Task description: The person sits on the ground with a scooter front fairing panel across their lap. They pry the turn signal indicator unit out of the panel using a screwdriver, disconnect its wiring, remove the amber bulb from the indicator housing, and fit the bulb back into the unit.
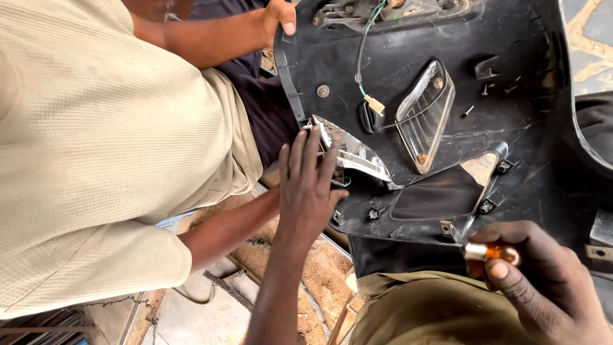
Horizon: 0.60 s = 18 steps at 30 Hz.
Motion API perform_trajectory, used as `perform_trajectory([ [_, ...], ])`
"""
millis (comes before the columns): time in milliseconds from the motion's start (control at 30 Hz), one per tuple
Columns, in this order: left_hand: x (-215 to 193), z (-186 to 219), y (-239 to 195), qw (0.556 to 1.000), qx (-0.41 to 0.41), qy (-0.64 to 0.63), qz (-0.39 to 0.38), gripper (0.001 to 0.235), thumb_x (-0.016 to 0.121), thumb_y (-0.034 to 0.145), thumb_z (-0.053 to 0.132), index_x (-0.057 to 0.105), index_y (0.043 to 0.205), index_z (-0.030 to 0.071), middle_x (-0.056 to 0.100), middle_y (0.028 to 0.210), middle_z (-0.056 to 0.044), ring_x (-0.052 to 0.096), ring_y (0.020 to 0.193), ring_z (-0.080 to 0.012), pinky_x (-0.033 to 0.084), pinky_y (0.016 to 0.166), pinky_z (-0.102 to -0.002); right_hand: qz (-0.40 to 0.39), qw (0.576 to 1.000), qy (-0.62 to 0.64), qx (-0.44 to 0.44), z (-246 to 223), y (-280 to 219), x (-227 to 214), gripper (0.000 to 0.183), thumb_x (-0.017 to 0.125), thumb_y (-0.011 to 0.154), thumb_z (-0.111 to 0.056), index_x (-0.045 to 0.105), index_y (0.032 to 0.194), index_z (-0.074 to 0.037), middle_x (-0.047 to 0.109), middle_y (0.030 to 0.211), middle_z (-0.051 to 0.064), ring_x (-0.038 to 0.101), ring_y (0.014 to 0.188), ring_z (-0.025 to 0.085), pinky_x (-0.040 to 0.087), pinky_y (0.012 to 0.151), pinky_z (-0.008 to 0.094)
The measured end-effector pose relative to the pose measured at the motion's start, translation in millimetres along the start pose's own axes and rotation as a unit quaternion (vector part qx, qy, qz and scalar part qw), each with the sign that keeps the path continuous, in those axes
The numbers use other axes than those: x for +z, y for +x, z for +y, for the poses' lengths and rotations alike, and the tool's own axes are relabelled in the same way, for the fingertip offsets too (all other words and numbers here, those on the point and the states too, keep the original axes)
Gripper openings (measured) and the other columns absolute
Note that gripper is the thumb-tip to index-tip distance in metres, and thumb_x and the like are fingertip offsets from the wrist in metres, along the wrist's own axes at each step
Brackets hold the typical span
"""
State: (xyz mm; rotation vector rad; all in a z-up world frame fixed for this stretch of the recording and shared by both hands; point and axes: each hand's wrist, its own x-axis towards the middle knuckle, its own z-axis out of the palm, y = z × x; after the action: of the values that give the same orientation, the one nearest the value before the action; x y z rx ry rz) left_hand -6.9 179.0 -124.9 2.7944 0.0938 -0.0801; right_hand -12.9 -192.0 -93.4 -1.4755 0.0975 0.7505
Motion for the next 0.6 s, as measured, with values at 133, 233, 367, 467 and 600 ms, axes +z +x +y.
perform_trajectory([
  [133,5.5,-7.3,17.9,0.981,0.144,0.125,-0.037,0.073,0.083,0.077,0.021,0.055,0.144,0.010,0.043,0.154,-0.023,0.034,0.145,-0.0404,0.028,0.117,-0.063,-0.054,0.997,-0.023,-0.047,-1.6,2.5,-1.1,0.032,0.062,0.102,-0.010,0.065,0.131,0.003,0.071,0.109,0.014,0.075,0.100,0.019,0.061,0.086,0.032],
  [233,-3.1,-5.3,35.0,0.959,0.187,0.191,-0.093,0.063,0.080,0.078,0.013,0.062,0.138,0.012,0.055,0.145,-0.015,0.045,0.140,-0.0360,0.034,0.118,-0.059,-0.035,0.999,-0.009,-0.039,10.3,-2.0,-6.7,0.033,0.063,0.102,-0.008,0.064,0.133,0.005,0.068,0.105,0.014,0.070,0.097,0.018,0.058,0.083,0.031],
  [367,-10.4,-11.6,42.1,0.953,0.247,0.162,-0.060,0.021,0.075,0.102,0.007,0.069,0.122,0.010,0.074,0.115,-0.010,0.071,0.114,-0.0219,0.042,0.122,-0.054,0.034,0.999,0.025,-0.019,-6.9,-5.6,3.8,0.034,0.063,0.101,-0.004,0.062,0.134,0.006,0.066,0.101,0.013,0.065,0.093,0.016,0.054,0.078,0.029],
  [467,-38.4,11.5,27.5,0.986,0.113,-0.114,-0.040,0.033,0.088,0.086,0.029,0.068,0.105,0.011,0.076,0.085,-0.002,0.071,0.080,-0.0185,0.055,0.088,-0.046,0.093,0.995,0.015,-0.023,-28.8,-4.5,15.3,0.037,0.061,0.096,-0.005,0.062,0.132,0.005,0.070,0.107,0.010,0.065,0.094,0.012,0.053,0.079,0.026],
  [600,-0.1,4.0,-14.3,0.733,-0.209,-0.645,-0.044,0.040,0.087,0.086,0.015,0.063,0.114,-0.001,0.069,0.088,-0.012,0.058,0.068,-0.0214,0.044,0.056,-0.040,0.076,0.995,0.047,-0.039,-4.8,-3.9,1.6,0.042,0.059,0.100,-0.006,0.060,0.141,0.003,0.068,0.106,0.011,0.064,0.090,0.012,0.054,0.077,0.025],
])
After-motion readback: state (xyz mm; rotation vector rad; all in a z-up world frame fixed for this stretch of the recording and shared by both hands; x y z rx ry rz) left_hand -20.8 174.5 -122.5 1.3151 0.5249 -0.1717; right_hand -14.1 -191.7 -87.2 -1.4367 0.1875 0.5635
